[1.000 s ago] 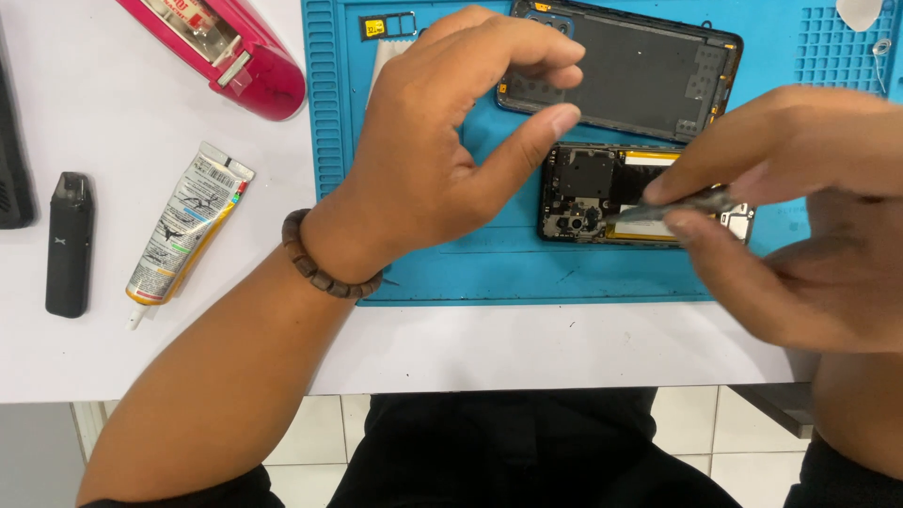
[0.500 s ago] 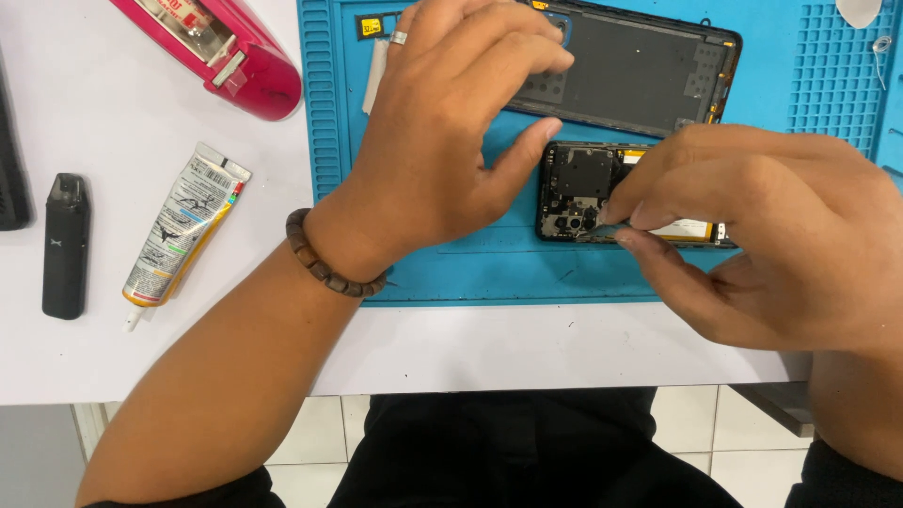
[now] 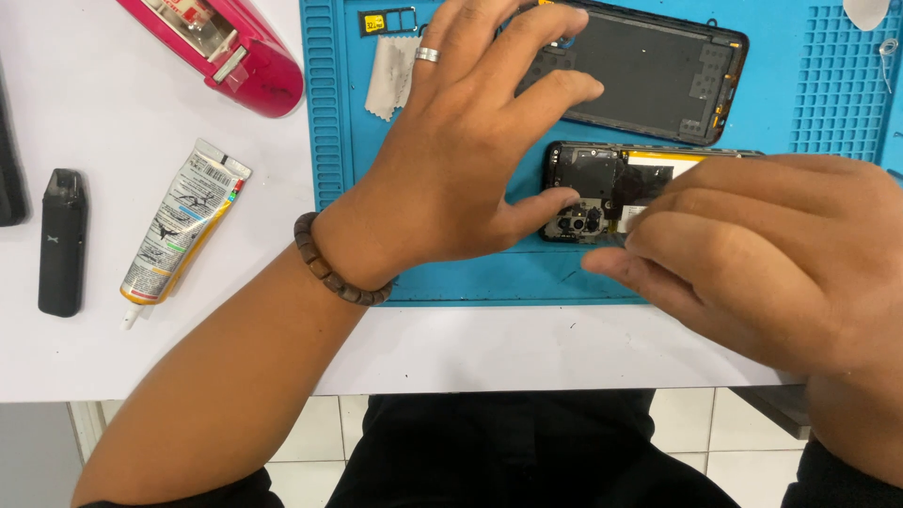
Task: Disassembling a smartphone by removing internal screws and disconnecting components on a repair mat.
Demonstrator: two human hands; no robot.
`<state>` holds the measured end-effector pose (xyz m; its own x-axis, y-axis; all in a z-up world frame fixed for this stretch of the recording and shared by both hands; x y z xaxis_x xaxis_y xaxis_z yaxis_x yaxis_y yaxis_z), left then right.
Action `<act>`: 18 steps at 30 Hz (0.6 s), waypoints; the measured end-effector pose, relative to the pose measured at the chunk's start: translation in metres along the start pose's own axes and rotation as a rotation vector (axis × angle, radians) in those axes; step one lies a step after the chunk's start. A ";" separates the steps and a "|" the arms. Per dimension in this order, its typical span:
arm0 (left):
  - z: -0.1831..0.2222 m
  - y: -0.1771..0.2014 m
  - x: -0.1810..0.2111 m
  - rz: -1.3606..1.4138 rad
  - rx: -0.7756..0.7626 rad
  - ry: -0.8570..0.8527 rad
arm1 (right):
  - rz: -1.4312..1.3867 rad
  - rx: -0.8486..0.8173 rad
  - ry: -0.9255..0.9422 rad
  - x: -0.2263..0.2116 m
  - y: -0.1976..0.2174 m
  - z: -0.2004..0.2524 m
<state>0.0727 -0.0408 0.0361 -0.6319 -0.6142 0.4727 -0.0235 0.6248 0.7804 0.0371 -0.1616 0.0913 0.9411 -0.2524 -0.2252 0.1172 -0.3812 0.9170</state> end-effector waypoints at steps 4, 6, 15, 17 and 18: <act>0.000 -0.004 -0.001 -0.005 -0.015 0.003 | 0.072 0.013 0.015 -0.005 -0.001 0.006; 0.000 -0.004 -0.001 0.014 -0.021 0.014 | 0.021 -0.059 -0.009 -0.006 -0.006 0.003; 0.001 -0.004 0.000 0.059 -0.039 0.001 | 0.106 -0.049 -0.010 -0.004 -0.005 0.003; 0.002 -0.002 0.000 0.085 -0.059 -0.016 | 0.056 -0.009 -0.016 -0.006 -0.004 0.002; 0.002 -0.002 0.002 0.114 -0.078 -0.037 | 0.009 0.030 -0.026 -0.007 -0.001 0.002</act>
<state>0.0697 -0.0427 0.0349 -0.6553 -0.5224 0.5456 0.1091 0.6492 0.7527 0.0302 -0.1608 0.0911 0.9334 -0.2791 -0.2257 0.0986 -0.4054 0.9088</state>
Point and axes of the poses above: each hand's wrist, its own z-axis away from the middle knuckle, its own y-axis out of the back of the hand, x = y × z, the point moved 9 cm from there along -z, towards the middle knuckle, and after that the axes turned 3 degrees about z, right-handed, at the moved point
